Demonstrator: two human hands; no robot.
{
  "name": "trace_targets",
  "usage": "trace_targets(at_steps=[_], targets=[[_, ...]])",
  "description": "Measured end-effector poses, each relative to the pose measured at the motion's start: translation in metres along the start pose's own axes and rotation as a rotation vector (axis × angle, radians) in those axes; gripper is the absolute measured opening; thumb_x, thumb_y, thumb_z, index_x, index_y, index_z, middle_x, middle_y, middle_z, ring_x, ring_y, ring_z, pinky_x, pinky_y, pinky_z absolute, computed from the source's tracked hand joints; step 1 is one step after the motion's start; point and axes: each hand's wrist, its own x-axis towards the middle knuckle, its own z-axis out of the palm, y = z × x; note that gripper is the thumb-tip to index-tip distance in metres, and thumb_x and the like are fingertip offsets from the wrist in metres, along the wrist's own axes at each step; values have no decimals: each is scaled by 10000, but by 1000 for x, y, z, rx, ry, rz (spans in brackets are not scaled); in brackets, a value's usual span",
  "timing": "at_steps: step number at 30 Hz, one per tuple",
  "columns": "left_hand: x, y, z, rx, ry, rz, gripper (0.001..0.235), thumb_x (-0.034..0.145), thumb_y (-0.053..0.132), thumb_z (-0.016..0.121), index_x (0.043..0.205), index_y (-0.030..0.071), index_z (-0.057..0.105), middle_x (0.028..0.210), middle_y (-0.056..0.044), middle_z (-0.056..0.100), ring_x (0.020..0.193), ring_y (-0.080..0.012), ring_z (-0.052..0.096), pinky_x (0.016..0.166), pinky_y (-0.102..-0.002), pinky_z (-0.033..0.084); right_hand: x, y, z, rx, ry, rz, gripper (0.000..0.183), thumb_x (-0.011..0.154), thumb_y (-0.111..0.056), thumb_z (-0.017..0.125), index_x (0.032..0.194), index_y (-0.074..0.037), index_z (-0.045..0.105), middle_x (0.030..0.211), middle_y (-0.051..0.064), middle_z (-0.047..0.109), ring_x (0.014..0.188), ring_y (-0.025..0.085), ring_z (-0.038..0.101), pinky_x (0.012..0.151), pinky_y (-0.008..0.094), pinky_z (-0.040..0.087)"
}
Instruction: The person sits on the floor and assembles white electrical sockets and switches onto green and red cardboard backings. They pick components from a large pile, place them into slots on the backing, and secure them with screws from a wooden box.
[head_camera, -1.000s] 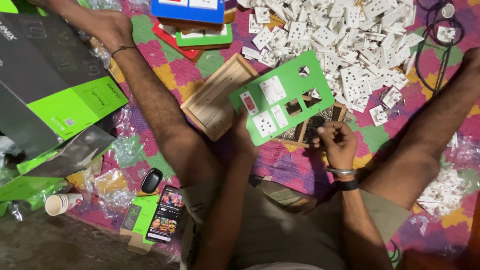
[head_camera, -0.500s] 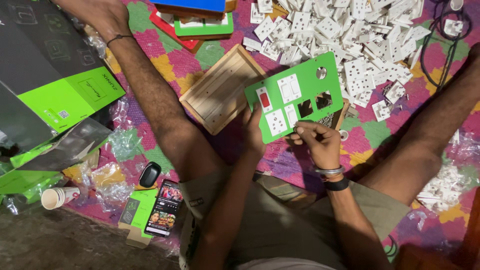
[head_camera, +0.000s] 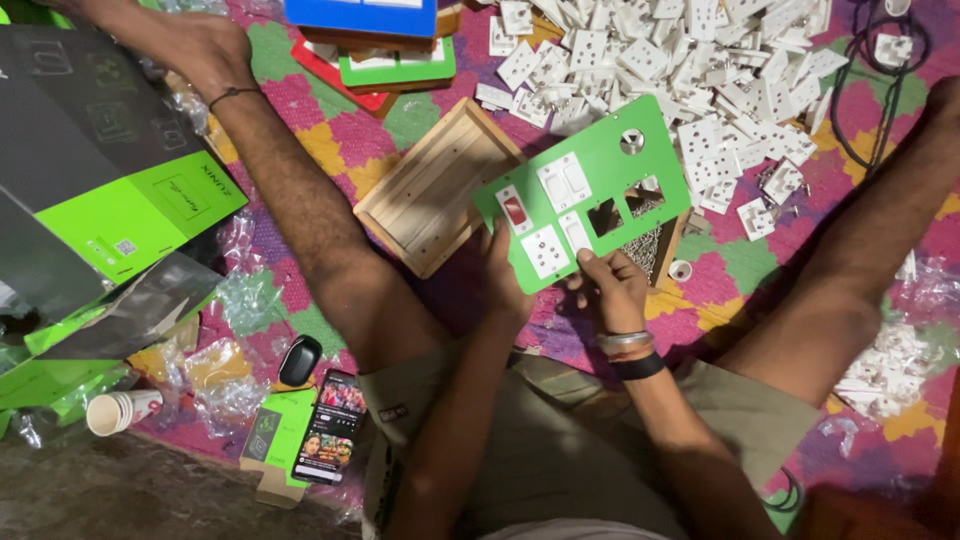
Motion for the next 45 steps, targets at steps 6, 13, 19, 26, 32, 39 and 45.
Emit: trace_targets(at_steps=[6, 13, 19, 26, 32, 39, 45], targets=[[7, -6, -15, 23, 80, -4, 460, 1082, 301, 513, 1460, 41, 477, 1283, -113, 626, 1151, -243, 633, 962, -387, 522, 7, 18, -16, -342, 0, -221, 230, 992, -192, 747, 833, -54, 655, 710, 42, 673, 582, 121, 609, 505, 265, 454], [20, 24, -23, -43, 89, 85, 436, 1079, 307, 544, 1442, 80, 459, 1271, -115, 626, 1133, -268, 639, 947, -434, 542, 32, -19, -64, -1226, 55, -706, 215, 903, -218, 769, 997, -30, 722, 879, 167, 690, 752, 362, 667, 645, 444, 523], [15, 21, -12, -115, 4, 28, 452, 1085, 320, 531, 1453, 67, 463, 1320, -116, 620, 1201, -262, 620, 1043, -426, 504, 31, -7, -58, -1291, 33, -675, 131, 927, -144, 728, 1036, -76, 756, 976, 147, 690, 835, 391, 664, 698, 478, 523], [18, 16, -15, -60, 32, 52, 499, 1053, 330, 553, 1460, 64, 440, 1335, -114, 596, 1219, -261, 607, 1053, -427, 497, 36, 6, -77, -927, 85, -706, 238, 943, -39, 750, 1177, -62, 788, 923, 138, 617, 824, 279, 617, 705, 379, 509], [17, 11, -15, 68, 38, 18, 483, 1057, 345, 552, 1433, 49, 481, 1244, -110, 622, 1120, -239, 639, 953, -380, 525, 26, -12, -77, -273, -13, -224, 169, 950, -3, 723, 1115, 34, 731, 879, 121, 735, 696, 157, 679, 634, 270, 553], [-1, -6, -6, 184, -55, -109, 425, 1065, 302, 551, 1393, 31, 549, 1193, -67, 666, 1043, -155, 647, 896, -312, 526, 10, -53, -45, -234, -252, -209, 167, 958, 11, 663, 1123, 29, 645, 962, 137, 757, 826, 197, 759, 709, 316, 634], [-10, -7, 7, 270, -171, -88, 431, 1113, 306, 510, 1412, -1, 542, 1207, -80, 672, 1049, -142, 639, 916, -305, 523, 13, -62, -35, -366, -281, -147, 177, 973, -41, 660, 1119, 49, 705, 964, 125, 764, 798, 149, 744, 646, 272, 592]])
